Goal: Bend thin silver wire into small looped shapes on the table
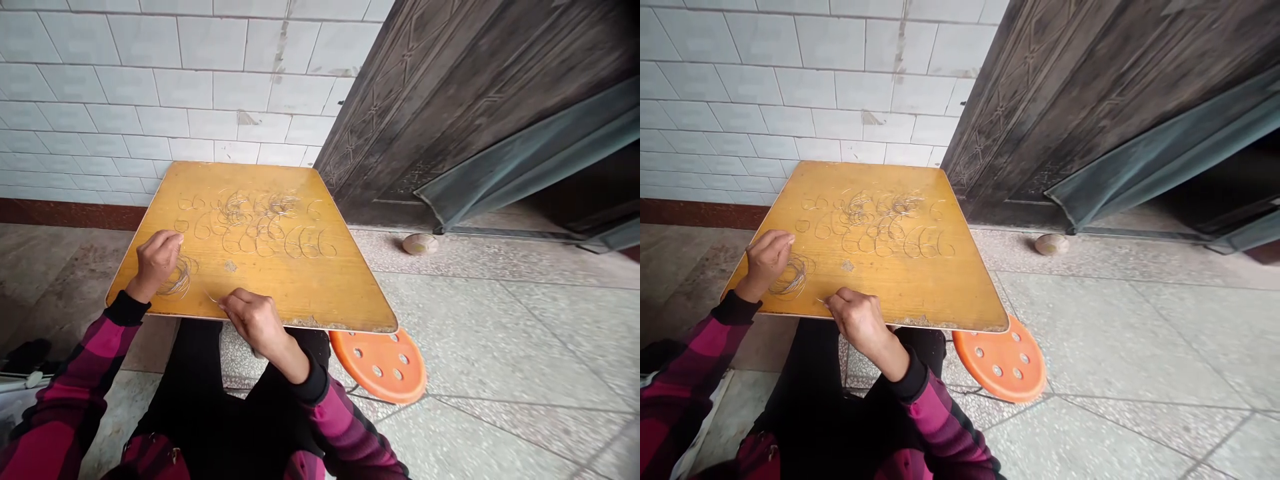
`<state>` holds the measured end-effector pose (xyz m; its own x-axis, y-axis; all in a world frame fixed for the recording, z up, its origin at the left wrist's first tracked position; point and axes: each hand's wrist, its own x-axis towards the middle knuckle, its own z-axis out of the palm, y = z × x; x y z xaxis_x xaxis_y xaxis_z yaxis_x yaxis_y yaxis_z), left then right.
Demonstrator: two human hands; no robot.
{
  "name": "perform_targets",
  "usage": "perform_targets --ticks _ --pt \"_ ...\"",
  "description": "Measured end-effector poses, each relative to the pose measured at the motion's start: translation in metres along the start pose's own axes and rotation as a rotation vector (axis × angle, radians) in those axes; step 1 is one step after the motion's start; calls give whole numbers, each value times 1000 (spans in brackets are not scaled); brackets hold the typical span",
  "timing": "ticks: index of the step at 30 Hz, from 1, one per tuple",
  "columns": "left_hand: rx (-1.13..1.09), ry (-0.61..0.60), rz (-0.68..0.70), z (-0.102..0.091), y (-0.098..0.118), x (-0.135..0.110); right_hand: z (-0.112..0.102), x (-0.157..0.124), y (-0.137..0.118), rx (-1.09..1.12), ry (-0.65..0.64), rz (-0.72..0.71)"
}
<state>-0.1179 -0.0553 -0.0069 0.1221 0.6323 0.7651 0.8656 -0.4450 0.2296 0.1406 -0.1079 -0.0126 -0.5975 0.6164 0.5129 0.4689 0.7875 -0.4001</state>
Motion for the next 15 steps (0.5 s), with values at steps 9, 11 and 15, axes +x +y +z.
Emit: perform_targets --ticks 9,11,15 --pt "-1008 -179 -848 12 75 -22 -16 -5 22 -259 147 -12" --pt "-1260 -223 -1004 12 87 -23 -20 -6 24 -293 118 -31" --pt "-1497 -119 -1162 15 96 -17 -17 -12 27 -207 150 -54"
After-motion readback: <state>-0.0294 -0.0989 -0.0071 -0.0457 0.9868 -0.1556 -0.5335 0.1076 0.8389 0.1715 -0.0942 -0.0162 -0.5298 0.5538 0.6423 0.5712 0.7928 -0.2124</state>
